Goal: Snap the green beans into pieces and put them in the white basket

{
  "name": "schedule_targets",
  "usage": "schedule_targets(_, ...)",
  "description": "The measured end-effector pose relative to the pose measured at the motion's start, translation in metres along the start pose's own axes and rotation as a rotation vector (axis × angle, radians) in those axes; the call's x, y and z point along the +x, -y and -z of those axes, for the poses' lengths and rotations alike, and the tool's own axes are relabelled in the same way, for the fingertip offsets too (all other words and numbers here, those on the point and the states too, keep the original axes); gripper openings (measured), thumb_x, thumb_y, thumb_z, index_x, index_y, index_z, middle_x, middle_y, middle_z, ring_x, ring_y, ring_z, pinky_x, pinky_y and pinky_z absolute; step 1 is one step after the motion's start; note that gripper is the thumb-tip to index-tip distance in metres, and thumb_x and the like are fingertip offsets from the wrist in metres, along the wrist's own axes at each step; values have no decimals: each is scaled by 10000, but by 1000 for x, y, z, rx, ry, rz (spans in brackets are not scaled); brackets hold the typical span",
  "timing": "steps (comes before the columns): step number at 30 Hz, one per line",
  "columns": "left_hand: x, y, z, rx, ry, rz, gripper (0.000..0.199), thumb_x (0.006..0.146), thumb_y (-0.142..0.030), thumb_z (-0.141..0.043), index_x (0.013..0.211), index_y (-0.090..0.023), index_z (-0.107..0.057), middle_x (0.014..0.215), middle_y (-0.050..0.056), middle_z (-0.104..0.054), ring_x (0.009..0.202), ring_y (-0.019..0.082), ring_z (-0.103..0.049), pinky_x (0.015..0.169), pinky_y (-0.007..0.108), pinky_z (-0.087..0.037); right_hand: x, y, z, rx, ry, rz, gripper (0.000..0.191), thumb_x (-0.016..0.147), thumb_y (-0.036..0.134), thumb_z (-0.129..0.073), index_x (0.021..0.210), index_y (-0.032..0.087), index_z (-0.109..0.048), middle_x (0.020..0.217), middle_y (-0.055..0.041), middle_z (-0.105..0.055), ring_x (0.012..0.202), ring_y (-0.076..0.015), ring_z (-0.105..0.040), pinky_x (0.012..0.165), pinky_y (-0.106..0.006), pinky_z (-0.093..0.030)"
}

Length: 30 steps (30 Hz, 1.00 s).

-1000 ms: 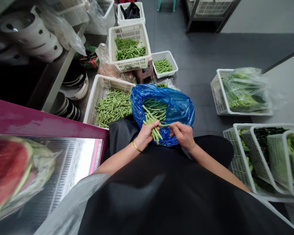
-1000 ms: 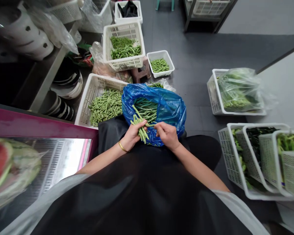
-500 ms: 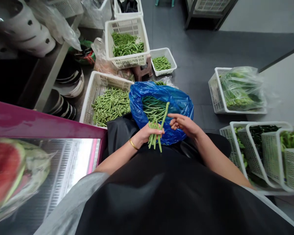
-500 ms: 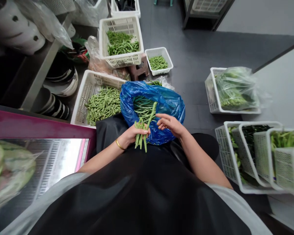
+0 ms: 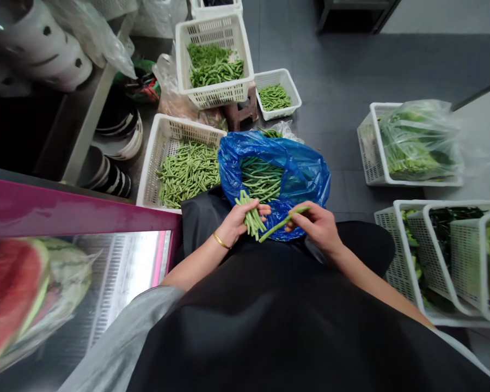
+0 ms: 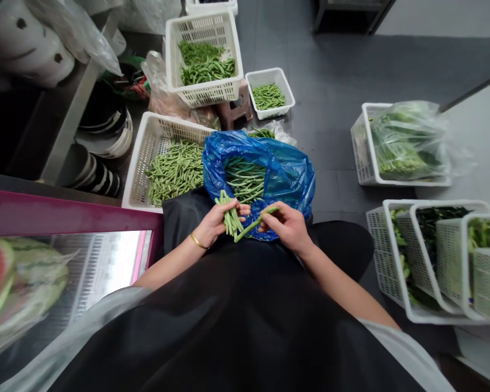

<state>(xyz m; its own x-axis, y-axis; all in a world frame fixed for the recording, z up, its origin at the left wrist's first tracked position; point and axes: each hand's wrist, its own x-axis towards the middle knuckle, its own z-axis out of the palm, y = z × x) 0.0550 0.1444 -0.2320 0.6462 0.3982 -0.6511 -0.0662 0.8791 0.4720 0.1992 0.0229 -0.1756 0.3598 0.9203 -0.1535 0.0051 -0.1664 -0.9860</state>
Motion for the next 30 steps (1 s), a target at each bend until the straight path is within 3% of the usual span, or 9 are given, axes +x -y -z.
schedule_targets(2,-4,-1,-7,88,211,60,310,578,-233,-766,737,-121,-525,679,81,-678,603,201,-659,559,304,-535,13,-9,-1,56,58,-92,307,708,486,-650,743,196,-557,565,18,-613,484,-150,-614,497,-287,-516)
schedule_targets(4,-9,0,-15,167,296,62,374,520,-211,-792,750,-127,-510,626,65,-667,536,196,-640,515,297,-520,24,-16,0,25,59,-74,311,726,490,-627,750,193,-540,566,22,-606,477,-140,-604,484,-271,-503)
schedule_targets(7,-10,4,-19,197,181,-49,333,529,-194,-770,725,-127,-509,541,24,-625,445,142,-585,451,236,-472,24,-18,-2,-226,51,164,199,792,393,-584,789,194,-573,640,-13,-638,575,-147,-627,574,-279,-510)
schedule_targets(11,-1,11,-15,112,-86,-180,221,567,-183,-720,651,-115,-527,515,3,-595,425,97,-547,437,202,-444,11,-18,-12,-423,249,439,147,795,329,-572,817,193,-622,736,-59,-668,695,-172,-636,643,-288,-494)
schedule_targets(17,-4,15,-7,69,116,-9,360,527,-250,-785,759,-123,-542,575,12,-616,493,161,-615,490,272,-506,24,-39,-15,-327,215,102,262,831,429,-517,829,174,-577,583,13,-579,476,-114,-522,488,-235,-418)
schedule_targets(22,-11,7,-5,153,234,22,407,519,-230,-804,802,-114,-535,616,36,-643,466,118,-588,483,228,-489,27,-28,2,-843,330,384,288,901,346,-381,846,148,-583,757,-79,-626,661,-146,-562,577,-240,-385)
schedule_targets(25,-10,2,-4,206,312,45,394,550,-241,-786,821,-122,-526,619,50,-652,468,125,-589,464,219,-472,29,-8,12,-1103,465,454,361,916,351,-321,766,141,-573,714,-93,-602,606,-142,-523,522,-245,-319)
schedule_targets(27,-9,0,-3,233,346,86,409,550,-249,-783,838,-132,-517,614,49,-654,459,131,-587,449,217,-464,34,1,15,-1096,524,431,363,907,357,-324,700,153,-541,669,-73,-579,564,-129,-491,506,-246,-298)
schedule_targets(30,-9,-1,-4,241,389,126,431,552,-269,-777,861,-149,-501,614,44,-658,447,135,-585,440,221,-462,40,4,13,-792,623,255,363,878,381,-363,593,178,-460,524,-8,-497,477,-100,-436,486,-231,-309)
